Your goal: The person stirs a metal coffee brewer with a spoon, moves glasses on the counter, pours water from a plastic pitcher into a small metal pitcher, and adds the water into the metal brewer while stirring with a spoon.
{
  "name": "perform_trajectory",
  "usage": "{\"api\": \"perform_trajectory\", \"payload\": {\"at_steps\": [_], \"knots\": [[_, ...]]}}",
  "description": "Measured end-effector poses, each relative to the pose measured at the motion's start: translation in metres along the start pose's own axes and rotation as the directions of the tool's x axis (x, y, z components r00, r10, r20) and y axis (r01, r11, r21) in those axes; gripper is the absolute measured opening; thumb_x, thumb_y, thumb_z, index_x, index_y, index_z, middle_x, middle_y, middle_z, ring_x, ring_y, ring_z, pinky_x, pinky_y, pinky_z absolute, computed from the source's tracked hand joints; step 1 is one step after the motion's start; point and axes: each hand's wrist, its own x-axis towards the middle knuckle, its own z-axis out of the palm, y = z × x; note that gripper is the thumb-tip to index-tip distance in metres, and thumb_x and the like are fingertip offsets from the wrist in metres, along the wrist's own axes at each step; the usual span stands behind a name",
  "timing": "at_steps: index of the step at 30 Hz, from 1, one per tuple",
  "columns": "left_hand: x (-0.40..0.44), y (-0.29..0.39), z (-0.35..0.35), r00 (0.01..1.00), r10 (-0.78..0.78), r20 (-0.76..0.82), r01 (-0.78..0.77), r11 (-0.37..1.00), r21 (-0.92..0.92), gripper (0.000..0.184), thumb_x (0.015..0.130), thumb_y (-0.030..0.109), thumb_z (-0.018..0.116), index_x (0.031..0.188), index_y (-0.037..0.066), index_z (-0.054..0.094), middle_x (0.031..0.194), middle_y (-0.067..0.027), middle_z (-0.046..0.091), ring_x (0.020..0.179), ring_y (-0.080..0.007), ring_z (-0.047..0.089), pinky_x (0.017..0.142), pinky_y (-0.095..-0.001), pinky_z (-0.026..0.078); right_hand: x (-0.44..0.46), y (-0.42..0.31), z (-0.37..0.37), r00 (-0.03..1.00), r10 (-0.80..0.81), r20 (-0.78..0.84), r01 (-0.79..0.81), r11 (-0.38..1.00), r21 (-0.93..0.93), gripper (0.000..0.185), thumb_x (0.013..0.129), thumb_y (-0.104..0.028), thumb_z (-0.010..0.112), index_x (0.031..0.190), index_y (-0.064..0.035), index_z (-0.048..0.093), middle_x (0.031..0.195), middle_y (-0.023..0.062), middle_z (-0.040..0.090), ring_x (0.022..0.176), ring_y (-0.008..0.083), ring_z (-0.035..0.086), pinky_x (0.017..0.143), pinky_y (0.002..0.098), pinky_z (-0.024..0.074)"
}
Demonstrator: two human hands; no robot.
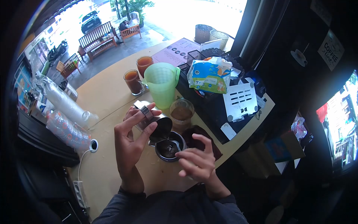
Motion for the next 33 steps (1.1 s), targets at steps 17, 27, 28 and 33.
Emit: {"api": "perform_trajectory", "payload": {"at_steps": [17,27,28,33], "knots": [[-0.002,0.005,0.002,0.999,0.033,0.04,-0.035,0.999,0.041,0.03,0.08,0.002,0.069,0.109,0.0,0.07,0.101,-0.0038,0.073,0.102,-0.0173,0.058,0.112,-0.0428,0.024,0.005,0.004,0.003,0.984,0.174,0.034,-0.177,0.961,0.212,0.056,0.095,-0.053,0.043,0.073,-0.0047,0.061,0.071,0.0057,0.068,0.065,0.0193,0.068,0.102,0.0554,0.0382],[-0.002,0.002,-0.001,0.994,0.084,0.069,-0.091,0.99,0.108,0.037,0.08,-0.003,0.067,0.117,-0.001,0.066,0.099,-0.0097,0.073,0.101,-0.0168,0.06,0.113,-0.0397,0.024,0.002,0.009,0.003,0.949,0.316,-0.013,-0.294,0.897,0.331,0.059,0.101,-0.051,0.035,0.076,-0.0031,0.058,0.061,0.0121,0.066,0.062,0.0217,0.068,0.106,0.0556,0.0335],[-0.002,0.001,0.0,0.998,0.049,0.046,-0.052,0.996,0.07,0.038,0.081,-0.002,0.067,0.118,-0.001,0.066,0.099,-0.0097,0.073,0.102,-0.0163,0.06,0.112,-0.0388,0.025,0.002,0.009,0.004,0.949,0.315,-0.013,-0.294,0.897,0.33,0.059,0.101,-0.051,0.035,0.076,-0.0031,0.058,0.061,0.0121,0.066,0.062,0.0217,0.068,0.106,0.0556,0.0335],[0.0,0.008,-0.001,0.999,-0.037,-0.02,0.036,0.999,-0.01,0.027,0.08,-0.001,0.068,0.107,-0.001,0.071,0.103,-0.0088,0.073,0.103,-0.0186,0.057,0.105,-0.0368,0.033,-0.001,0.011,0.005,0.957,0.287,0.034,-0.274,0.863,0.425,0.056,0.099,-0.05,0.037,0.078,-0.0035,0.061,0.067,0.0098,0.068,0.066,0.0197,0.069,0.106,0.0548,0.0343]]}}
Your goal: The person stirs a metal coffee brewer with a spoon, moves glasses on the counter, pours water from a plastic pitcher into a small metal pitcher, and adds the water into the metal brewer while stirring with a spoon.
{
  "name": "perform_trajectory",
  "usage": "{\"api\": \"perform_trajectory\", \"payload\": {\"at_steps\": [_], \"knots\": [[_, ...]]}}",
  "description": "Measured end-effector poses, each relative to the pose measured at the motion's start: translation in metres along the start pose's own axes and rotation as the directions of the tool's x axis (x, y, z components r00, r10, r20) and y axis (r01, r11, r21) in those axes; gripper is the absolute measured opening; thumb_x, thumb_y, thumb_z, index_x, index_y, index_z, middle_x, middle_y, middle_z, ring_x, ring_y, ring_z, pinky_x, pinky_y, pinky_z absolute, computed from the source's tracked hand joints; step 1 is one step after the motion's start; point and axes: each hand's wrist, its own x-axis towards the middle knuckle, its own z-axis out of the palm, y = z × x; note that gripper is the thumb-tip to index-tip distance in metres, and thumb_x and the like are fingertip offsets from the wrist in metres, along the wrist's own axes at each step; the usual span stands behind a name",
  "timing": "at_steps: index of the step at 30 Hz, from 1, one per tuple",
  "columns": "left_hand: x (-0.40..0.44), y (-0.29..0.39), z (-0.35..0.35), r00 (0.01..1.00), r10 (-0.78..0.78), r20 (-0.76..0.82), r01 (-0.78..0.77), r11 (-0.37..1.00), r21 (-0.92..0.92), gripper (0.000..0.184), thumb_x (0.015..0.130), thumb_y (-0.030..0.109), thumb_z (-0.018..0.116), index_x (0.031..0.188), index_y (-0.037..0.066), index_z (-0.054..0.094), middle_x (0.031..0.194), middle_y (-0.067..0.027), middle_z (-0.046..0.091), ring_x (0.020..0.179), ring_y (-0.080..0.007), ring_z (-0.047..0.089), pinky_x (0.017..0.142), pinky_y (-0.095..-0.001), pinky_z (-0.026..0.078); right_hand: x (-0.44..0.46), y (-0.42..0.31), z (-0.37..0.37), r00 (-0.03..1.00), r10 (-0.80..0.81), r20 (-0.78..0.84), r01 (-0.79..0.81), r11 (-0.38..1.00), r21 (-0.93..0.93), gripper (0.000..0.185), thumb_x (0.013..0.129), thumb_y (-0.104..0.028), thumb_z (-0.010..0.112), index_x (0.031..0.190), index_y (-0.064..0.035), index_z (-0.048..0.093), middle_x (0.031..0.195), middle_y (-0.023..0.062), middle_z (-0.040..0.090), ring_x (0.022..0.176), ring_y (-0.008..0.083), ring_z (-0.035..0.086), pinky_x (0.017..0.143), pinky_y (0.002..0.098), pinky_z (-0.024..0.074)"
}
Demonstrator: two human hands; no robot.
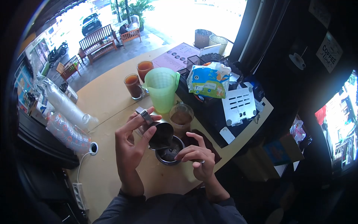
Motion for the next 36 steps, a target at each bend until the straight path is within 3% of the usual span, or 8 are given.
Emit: {"api": "perform_trajectory", "payload": {"at_steps": [4,7,15,24,27,29,32,36], "knots": [[-0.001,0.001,0.0,1.0,0.004,-0.01,-0.005,0.999,-0.031,0.027,0.08,-0.001,0.068,0.107,-0.001,0.071,0.104,-0.0092,0.073,0.104,-0.0185,0.056,0.103,-0.0356,0.034,0.008,0.002,0.002,1.0,-0.02,-0.014,0.018,0.992,-0.121,0.056,0.1,-0.05,0.037,0.078,-0.004,0.06,0.068,0.0108,0.069,0.068,0.0207,0.069,0.106,0.0557,0.0333],[-0.001,0.0,-0.002,1.0,-0.003,-0.002,0.003,1.0,-0.016,0.028,0.08,-0.001,0.069,0.108,-0.001,0.07,0.104,-0.0093,0.073,0.105,-0.019,0.056,0.104,-0.0364,0.034,0.002,-0.001,-0.004,0.999,0.007,0.042,-0.008,0.999,0.038,0.055,0.1,-0.049,0.036,0.078,-0.0041,0.059,0.069,0.0111,0.069,0.069,0.0212,0.069,0.107,0.056,0.0323],[-0.002,-0.004,-0.002,0.999,0.031,0.043,-0.031,1.0,0.0,0.034,0.08,0.001,0.068,0.114,0.001,0.069,0.101,-0.0066,0.073,0.104,-0.0197,0.057,0.109,-0.0388,0.029,0.006,-0.001,-0.003,1.0,0.017,0.018,-0.017,1.0,-0.018,0.057,0.101,-0.049,0.037,0.078,-0.0025,0.06,0.07,0.0136,0.069,0.068,0.0221,0.069,0.107,0.0558,0.0332],[0.0,-0.006,0.001,0.994,0.088,0.066,-0.094,0.992,0.083,0.035,0.08,0.002,0.067,0.115,0.001,0.068,0.099,-0.0055,0.073,0.101,-0.0203,0.058,0.112,-0.0415,0.024,-0.005,-0.006,-0.013,0.982,-0.041,-0.185,0.028,0.997,-0.072,0.057,0.1,-0.05,0.037,0.079,-0.0012,0.059,0.071,0.0172,0.069,0.071,0.0265,0.071,0.104,0.0584,0.0374],[0.0,-0.009,0.002,0.996,0.077,0.041,-0.08,0.995,0.064,0.036,0.082,0.001,0.066,0.119,0.0,0.066,0.101,-0.0066,0.073,0.1,-0.0175,0.06,0.108,-0.0381,0.033,-0.008,-0.003,-0.013,0.966,-0.039,-0.254,0.026,0.998,-0.052,0.055,0.101,-0.048,0.038,0.082,-0.0009,0.058,0.07,0.0188,0.068,0.072,0.0284,0.071,0.102,0.0588,0.0396],[0.002,-0.009,0.003,0.99,-0.134,-0.037,0.121,0.959,-0.255,0.037,0.087,0.001,0.064,0.124,-0.001,0.062,0.105,-0.0089,0.071,0.102,-0.0143,0.06,0.1,-0.033,0.042,-0.01,0.003,-0.016,0.948,-0.004,-0.319,0.032,0.996,0.081,0.051,0.101,-0.046,0.039,0.088,0.0001,0.057,0.073,0.0207,0.067,0.073,0.0313,0.071,0.1,0.059,0.042],[0.006,-0.013,-0.003,0.983,-0.168,-0.074,0.132,0.928,-0.349,0.039,0.091,0.002,0.06,0.13,-0.002,0.056,0.109,-0.0112,0.069,0.104,-0.0137,0.06,0.094,-0.0295,0.046,-0.009,0.01,-0.02,0.907,0.008,-0.421,0.035,0.995,0.096,0.05,0.102,-0.047,0.034,0.088,-0.0017,0.052,0.079,0.0216,0.065,0.07,0.0311,0.069,0.096,0.0581,0.0467],[0.008,-0.018,-0.006,0.978,-0.166,-0.127,0.086,0.873,-0.48,0.046,0.092,0.005,0.056,0.135,-0.01,0.046,0.121,-0.0164,0.062,0.117,-0.0176,0.055,0.106,-0.0302,0.036,0.006,0.028,-0.021,0.876,-0.024,-0.482,0.014,1.0,-0.025,0.04,0.103,-0.035,0.041,0.095,0.0017,0.055,0.085,0.0219,0.067,0.074,0.0302,0.07,0.088,0.0497,0.0525]]}}
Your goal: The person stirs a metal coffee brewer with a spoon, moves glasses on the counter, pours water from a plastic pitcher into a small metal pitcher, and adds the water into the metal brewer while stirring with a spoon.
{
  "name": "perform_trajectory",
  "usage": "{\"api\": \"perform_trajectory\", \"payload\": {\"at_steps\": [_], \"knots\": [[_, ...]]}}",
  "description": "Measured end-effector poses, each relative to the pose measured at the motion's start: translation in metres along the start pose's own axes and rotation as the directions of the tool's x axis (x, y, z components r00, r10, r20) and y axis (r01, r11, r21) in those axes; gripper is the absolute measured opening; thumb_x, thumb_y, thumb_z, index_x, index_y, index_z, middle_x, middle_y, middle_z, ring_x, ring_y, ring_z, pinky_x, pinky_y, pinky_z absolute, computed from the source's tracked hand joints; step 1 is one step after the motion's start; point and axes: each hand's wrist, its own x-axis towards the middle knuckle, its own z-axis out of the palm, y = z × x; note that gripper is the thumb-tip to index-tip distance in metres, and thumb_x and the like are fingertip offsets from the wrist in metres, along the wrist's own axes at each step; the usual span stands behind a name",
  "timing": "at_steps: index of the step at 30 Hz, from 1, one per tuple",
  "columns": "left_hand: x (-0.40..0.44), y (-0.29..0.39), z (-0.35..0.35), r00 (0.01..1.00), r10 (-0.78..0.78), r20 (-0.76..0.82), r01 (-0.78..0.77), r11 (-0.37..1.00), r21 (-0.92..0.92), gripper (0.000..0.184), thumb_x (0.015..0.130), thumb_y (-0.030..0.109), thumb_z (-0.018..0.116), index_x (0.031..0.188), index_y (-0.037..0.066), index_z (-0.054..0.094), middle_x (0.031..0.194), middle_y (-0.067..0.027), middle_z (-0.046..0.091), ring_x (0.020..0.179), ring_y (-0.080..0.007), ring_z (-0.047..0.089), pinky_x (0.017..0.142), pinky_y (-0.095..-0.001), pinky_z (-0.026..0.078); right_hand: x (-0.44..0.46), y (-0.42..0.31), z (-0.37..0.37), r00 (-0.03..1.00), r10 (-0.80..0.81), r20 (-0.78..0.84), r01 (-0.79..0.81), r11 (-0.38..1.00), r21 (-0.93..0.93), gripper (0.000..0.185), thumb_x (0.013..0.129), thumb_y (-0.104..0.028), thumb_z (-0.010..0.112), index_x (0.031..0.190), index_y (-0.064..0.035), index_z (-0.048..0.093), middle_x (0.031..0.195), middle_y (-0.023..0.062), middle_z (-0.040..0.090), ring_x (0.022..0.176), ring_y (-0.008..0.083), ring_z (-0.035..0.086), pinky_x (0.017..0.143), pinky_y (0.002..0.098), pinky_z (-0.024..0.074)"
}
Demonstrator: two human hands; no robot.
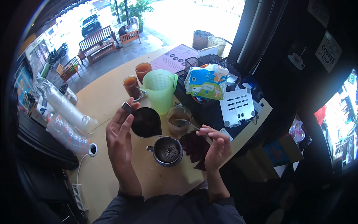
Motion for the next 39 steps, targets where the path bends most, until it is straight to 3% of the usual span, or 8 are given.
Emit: {"api": "perform_trajectory", "payload": {"at_steps": [1,4,8,12,16,22,24,39], "knots": [[0.001,0.0,-0.001,1.0,0.0,0.0,0.0,1.0,-0.001,0.046,0.092,0.005,0.056,0.135,-0.01,0.046,0.121,-0.0164,0.062,0.117,-0.0176,0.055,0.106,-0.0302,0.036,0.0,0.003,0.003,0.996,0.08,-0.029,-0.081,0.997,-0.02,0.032,0.104,-0.026,0.044,0.096,0.0023,0.055,0.089,0.0204,0.068,0.074,0.0257,0.07,0.079,0.0386,0.0558],[0.003,0.0,-0.004,1.0,-0.015,-0.022,0.013,0.997,-0.078,0.05,0.092,0.005,0.054,0.136,-0.014,0.041,0.129,-0.0188,0.056,0.125,-0.0206,0.048,0.11,-0.032,0.031,0.008,0.016,0.008,0.971,0.239,0.003,-0.237,0.966,-0.104,0.027,0.104,-0.02,0.044,0.094,0.0027,0.056,0.089,0.0175,0.069,0.074,0.0211,0.07,0.072,0.0302,0.0546],[0.007,-0.005,-0.007,0.996,-0.023,-0.082,0.009,0.987,-0.16,0.053,0.09,0.005,0.055,0.137,-0.012,0.041,0.129,-0.0185,0.057,0.125,-0.0184,0.049,0.109,-0.0307,0.032,0.011,0.044,0.01,0.955,0.281,0.099,-0.243,0.927,-0.285,0.022,0.1,-0.012,0.05,0.087,0.0028,0.059,0.08,0.0094,0.069,0.067,0.0135,0.068,0.061,0.0229,0.0501],[0.009,-0.003,-0.009,0.995,-0.027,-0.094,0.016,0.993,-0.117,0.055,0.091,0.008,0.052,0.136,-0.018,0.035,0.137,-0.0233,0.047,0.134,-0.0251,0.041,0.114,-0.0364,0.026,0.012,0.059,0.02,0.952,0.278,0.13,-0.227,0.924,-0.308,0.019,0.098,-0.01,0.055,0.086,0.0037,0.061,0.075,0.0072,0.067,0.065,0.0121,0.067,0.056,0.0231,0.0481],[0.012,-0.004,-0.013,0.994,-0.021,-0.103,0.01,0.994,-0.109,0.056,0.091,0.009,0.053,0.137,-0.018,0.035,0.138,-0.0234,0.046,0.135,-0.0254,0.039,0.115,-0.0366,0.024,0.014,0.072,0.026,0.947,0.276,0.167,-0.214,0.925,-0.314,0.019,0.097,-0.011,0.057,0.086,0.0042,0.061,0.074,0.0077,0.066,0.066,0.0118,0.068,0.056,0.0232,0.0479],[0.013,-0.001,-0.014,0.997,-0.015,-0.081,0.01,0.998,-0.063,0.055,0.091,0.011,0.054,0.137,-0.016,0.038,0.134,-0.021,0.051,0.131,-0.0221,0.043,0.114,-0.0332,0.025,0.016,0.083,0.031,0.94,0.28,0.195,-0.195,0.91,-0.366,0.019,0.095,-0.012,0.061,0.085,0.0034,0.061,0.071,0.008,0.066,0.064,0.0114,0.067,0.055,0.0225,0.0465],[0.013,-0.001,-0.011,0.992,-0.005,-0.128,-0.003,0.998,-0.062,0.049,0.09,0.008,0.055,0.133,-0.013,0.045,0.126,-0.0187,0.057,0.124,-0.0206,0.05,0.11,-0.0338,0.032,0.015,0.087,0.032,0.941,0.276,0.196,-0.186,0.905,-0.384,0.018,0.095,-0.012,0.062,0.084,0.0027,0.061,0.069,0.0071,0.065,0.063,0.0107,0.067,0.053,0.0223,0.045],[0.013,-0.001,-0.011,0.993,-0.009,-0.114,0.001,0.998,-0.066,0.049,0.09,0.008,0.055,0.133,-0.011,0.046,0.126,-0.0183,0.057,0.123,-0.0201,0.051,0.107,-0.0333,0.035,0.019,0.09,0.036,0.935,0.285,0.21,-0.21,0.924,-0.32,0.02,0.096,-0.013,0.06,0.084,0.003,0.06,0.071,0.0071,0.066,0.065,0.0115,0.068,0.055,0.0231,0.0457]]}}
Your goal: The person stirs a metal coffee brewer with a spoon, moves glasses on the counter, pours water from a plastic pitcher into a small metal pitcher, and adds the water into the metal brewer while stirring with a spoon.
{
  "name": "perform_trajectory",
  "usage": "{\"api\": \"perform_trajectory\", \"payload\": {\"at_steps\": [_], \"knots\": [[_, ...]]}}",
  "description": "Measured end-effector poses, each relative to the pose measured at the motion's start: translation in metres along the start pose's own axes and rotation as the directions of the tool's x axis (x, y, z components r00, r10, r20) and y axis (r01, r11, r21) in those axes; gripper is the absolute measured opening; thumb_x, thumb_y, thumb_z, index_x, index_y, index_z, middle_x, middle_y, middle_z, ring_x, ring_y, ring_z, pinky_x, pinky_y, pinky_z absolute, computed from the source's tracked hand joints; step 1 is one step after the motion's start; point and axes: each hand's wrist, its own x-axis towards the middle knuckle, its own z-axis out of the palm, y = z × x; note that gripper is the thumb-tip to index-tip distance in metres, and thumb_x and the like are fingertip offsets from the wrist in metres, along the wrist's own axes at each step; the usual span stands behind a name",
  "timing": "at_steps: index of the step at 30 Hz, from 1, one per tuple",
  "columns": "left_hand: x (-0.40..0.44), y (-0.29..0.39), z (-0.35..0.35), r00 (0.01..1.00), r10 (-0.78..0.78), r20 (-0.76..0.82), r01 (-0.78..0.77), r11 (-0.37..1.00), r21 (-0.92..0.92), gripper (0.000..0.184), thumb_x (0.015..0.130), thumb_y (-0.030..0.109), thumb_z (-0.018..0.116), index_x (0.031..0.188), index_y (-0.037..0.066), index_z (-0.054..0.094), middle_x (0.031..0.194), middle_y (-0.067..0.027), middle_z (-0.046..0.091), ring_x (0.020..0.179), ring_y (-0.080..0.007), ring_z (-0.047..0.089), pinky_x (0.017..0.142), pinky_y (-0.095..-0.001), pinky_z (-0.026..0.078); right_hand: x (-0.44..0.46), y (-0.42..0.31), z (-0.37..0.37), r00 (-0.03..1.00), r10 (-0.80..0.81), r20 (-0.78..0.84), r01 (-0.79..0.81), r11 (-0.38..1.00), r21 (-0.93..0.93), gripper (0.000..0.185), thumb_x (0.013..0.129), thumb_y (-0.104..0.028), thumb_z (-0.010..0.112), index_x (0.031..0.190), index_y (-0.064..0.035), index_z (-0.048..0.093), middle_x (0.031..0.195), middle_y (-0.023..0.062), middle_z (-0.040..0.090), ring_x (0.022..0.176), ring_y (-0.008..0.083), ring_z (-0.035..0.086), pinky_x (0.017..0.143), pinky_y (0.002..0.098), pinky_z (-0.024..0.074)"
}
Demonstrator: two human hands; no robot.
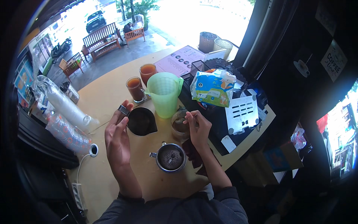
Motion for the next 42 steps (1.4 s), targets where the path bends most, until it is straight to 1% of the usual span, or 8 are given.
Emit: {"api": "perform_trajectory", "payload": {"at_steps": [7,12,22,25,31,33,36,42], "knots": [[-0.001,0.002,0.0,1.0,-0.002,0.025,0.002,1.0,-0.001,0.048,0.09,0.007,0.055,0.133,-0.011,0.046,0.126,-0.0187,0.057,0.121,-0.0199,0.052,0.107,-0.0325,0.036,-0.001,-0.006,-0.006,0.999,0.029,-0.031,-0.027,0.998,0.06,0.022,0.099,-0.013,0.056,0.084,0.0031,0.059,0.073,0.0061,0.066,0.066,0.0112,0.068,0.055,0.0226,0.0469],[-0.001,0.002,0.0,0.999,0.002,0.036,-0.002,1.0,-0.012,0.048,0.09,0.006,0.055,0.133,-0.011,0.046,0.125,-0.0189,0.058,0.121,-0.02,0.052,0.107,-0.0323,0.035,0.003,0.001,-0.002,0.998,0.029,0.062,-0.025,0.998,-0.059,0.022,0.097,-0.013,0.058,0.082,0.0025,0.06,0.07,0.0059,0.064,0.061,0.0082,0.064,0.052,0.0225,0.0439],[0.0,0.004,-0.003,1.0,0.003,0.015,-0.003,1.0,-0.019,0.048,0.09,0.007,0.056,0.133,-0.011,0.046,0.126,-0.0191,0.057,0.122,-0.0206,0.052,0.107,-0.033,0.035,0.004,-0.009,0.008,0.997,-0.027,0.073,0.032,0.997,-0.069,0.022,0.097,-0.011,0.058,0.081,0.0037,0.058,0.068,0.0065,0.061,0.059,0.0096,0.064,0.052,0.0237,0.0432],[-0.002,0.006,-0.004,1.0,0.004,0.021,-0.004,0.999,0.031,0.054,0.09,0.013,0.055,0.136,-0.013,0.042,0.128,-0.0184,0.056,0.126,-0.0196,0.048,0.112,-0.0311,0.027,0.001,-0.007,0.008,0.997,-0.045,0.059,0.049,0.997,-0.064,0.022,0.097,-0.011,0.057,0.081,0.0038,0.059,0.069,0.007,0.062,0.059,0.0099,0.064,0.052,0.0239,0.0444],[-0.001,0.005,-0.003,1.0,0.007,0.01,-0.007,1.0,0.008,0.05,0.089,0.008,0.057,0.134,-0.011,0.046,0.125,-0.0185,0.058,0.121,-0.0199,0.052,0.107,-0.0334,0.034,-0.006,-0.005,-0.006,0.999,0.033,-0.03,-0.027,0.985,0.171,0.025,0.101,-0.014,0.051,0.084,0.0028,0.057,0.074,0.0084,0.065,0.062,0.0137,0.065,0.057,0.0239,0.0486],[-0.001,0.004,-0.002,0.999,0.004,0.051,-0.006,1.0,0.027,0.05,0.089,0.009,0.058,0.134,-0.01,0.046,0.124,-0.0174,0.058,0.121,-0.0194,0.052,0.107,-0.0327,0.034,-0.011,0.002,-0.013,0.989,0.144,-0.043,-0.117,0.916,0.383,0.026,0.104,-0.017,0.045,0.087,0.0015,0.054,0.079,0.0131,0.065,0.063,0.017,0.066,0.062,0.0258,0.0514],[-0.002,0.001,0.0,0.998,-0.008,0.063,0.006,0.999,0.036,0.049,0.09,0.009,0.059,0.134,-0.009,0.047,0.124,-0.016,0.059,0.12,-0.0191,0.052,0.106,-0.0317,0.034,-0.022,0.003,-0.021,0.977,0.192,-0.092,-0.123,0.864,0.488,0.027,0.105,-0.019,0.04,0.09,0.0005,0.051,0.082,0.0174,0.065,0.066,0.0207,0.067,0.064,0.0285,0.0537],[-0.007,-0.002,0.01,0.997,-0.011,0.081,0.005,0.996,0.085,0.048,0.091,0.01,0.055,0.133,-0.011,0.047,0.123,-0.0154,0.06,0.122,-0.0198,0.051,0.109,-0.0334,0.031,-0.039,-0.02,-0.04,0.966,0.167,-0.197,-0.038,0.847,0.53,0.031,0.105,-0.022,0.035,0.092,0.0018,0.049,0.084,0.0225,0.064,0.067,0.0282,0.066,0.065,0.0346,0.056]]}}
